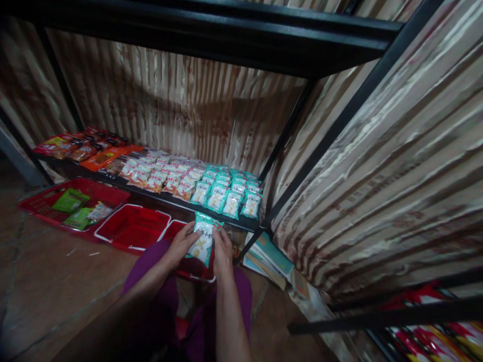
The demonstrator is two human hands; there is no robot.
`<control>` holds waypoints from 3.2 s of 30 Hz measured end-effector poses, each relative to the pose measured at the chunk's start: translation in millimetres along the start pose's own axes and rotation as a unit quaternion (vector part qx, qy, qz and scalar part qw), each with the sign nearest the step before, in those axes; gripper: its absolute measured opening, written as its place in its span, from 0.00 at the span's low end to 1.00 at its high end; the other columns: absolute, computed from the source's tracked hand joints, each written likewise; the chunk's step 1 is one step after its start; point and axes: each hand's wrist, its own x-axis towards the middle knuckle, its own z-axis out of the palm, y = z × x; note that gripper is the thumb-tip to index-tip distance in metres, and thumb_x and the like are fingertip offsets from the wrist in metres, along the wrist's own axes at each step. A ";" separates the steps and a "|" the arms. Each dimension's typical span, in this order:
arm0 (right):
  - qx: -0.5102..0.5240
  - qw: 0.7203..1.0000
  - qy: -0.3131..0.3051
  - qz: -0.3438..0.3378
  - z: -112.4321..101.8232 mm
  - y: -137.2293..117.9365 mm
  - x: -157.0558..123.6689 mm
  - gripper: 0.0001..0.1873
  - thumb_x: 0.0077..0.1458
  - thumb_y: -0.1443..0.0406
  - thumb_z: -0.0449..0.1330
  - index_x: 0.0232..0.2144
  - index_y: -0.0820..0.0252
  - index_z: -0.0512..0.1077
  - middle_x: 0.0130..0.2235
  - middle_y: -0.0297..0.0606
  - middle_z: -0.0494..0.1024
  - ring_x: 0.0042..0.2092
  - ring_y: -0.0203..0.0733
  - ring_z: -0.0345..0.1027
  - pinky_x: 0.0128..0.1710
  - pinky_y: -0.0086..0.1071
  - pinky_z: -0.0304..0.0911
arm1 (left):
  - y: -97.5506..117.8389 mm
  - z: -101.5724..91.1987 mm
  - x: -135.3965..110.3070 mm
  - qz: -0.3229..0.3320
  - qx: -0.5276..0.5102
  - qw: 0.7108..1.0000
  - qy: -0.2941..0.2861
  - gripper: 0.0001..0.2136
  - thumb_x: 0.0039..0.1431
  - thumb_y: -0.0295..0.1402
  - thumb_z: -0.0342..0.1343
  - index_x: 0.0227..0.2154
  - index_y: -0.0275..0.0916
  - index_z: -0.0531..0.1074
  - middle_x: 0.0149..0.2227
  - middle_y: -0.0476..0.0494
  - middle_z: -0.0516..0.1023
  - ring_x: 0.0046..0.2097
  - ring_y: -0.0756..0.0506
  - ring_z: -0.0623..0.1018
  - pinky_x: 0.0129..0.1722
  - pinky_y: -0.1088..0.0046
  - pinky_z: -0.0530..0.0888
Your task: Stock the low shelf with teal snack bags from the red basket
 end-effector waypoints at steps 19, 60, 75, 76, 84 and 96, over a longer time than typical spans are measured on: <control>0.097 0.995 0.033 0.008 -2.5 -18.7 -18.3 0.21 0.32 0.59 0.71 0.33 0.59 0.75 0.27 0.34 0.80 0.30 0.42 0.75 0.30 0.31 0.68 | 32.2 24.2 -28.9 0.013 0.026 0.999 -0.019 0.28 0.43 0.49 0.64 0.43 0.37 0.70 0.42 0.40 0.78 0.43 0.42 0.78 0.42 0.70 0.73; 0.126 0.988 0.092 -0.006 8.0 -10.0 -25.5 0.16 0.30 0.62 0.71 0.26 0.61 0.74 0.21 0.28 0.76 0.21 0.33 0.68 0.25 0.28 0.66 | 30.6 27.4 -24.7 0.041 -0.012 0.995 0.093 0.11 0.44 0.39 0.59 0.24 0.38 0.66 0.21 0.57 0.65 0.24 0.54 0.64 0.25 0.80 0.62; 0.125 0.968 0.217 -0.027 -4.8 -16.2 -2.2 0.19 0.29 0.63 0.71 0.28 0.61 0.71 0.21 0.28 0.76 0.22 0.34 0.70 0.23 0.27 0.68 | 23.6 14.8 -37.7 -0.107 0.013 0.992 -0.072 0.28 0.40 0.42 0.68 0.45 0.37 0.70 0.41 0.41 0.76 0.40 0.45 0.76 0.39 0.72 0.70; 0.121 0.967 0.221 -0.025 -4.8 -16.7 -1.0 0.20 0.29 0.63 0.71 0.28 0.61 0.72 0.21 0.28 0.76 0.22 0.34 0.70 0.23 0.27 0.68 | 21.7 14.5 -36.9 -0.105 0.016 0.991 -0.076 0.28 0.39 0.42 0.68 0.45 0.37 0.70 0.42 0.40 0.76 0.40 0.45 0.76 0.39 0.72 0.70; 0.090 0.987 0.130 -0.015 -8.8 -17.5 0.6 0.23 0.33 0.56 0.70 0.34 0.59 0.74 0.27 0.31 0.79 0.28 0.36 0.73 0.29 0.29 0.69 | 20.9 16.9 -31.6 -0.074 0.034 0.996 -0.037 0.24 0.40 0.42 0.67 0.41 0.36 0.73 0.38 0.42 0.78 0.36 0.47 0.76 0.35 0.74 0.71; 0.012 0.999 -0.012 0.045 -11.6 -3.4 -23.6 0.28 0.35 0.55 0.71 0.41 0.56 0.75 0.41 0.36 0.80 0.39 0.42 0.74 0.39 0.34 0.70 | 21.5 15.6 -16.7 -0.019 -0.032 0.997 0.066 0.27 0.37 0.44 0.68 0.41 0.35 0.72 0.38 0.40 0.78 0.36 0.45 0.77 0.36 0.72 0.73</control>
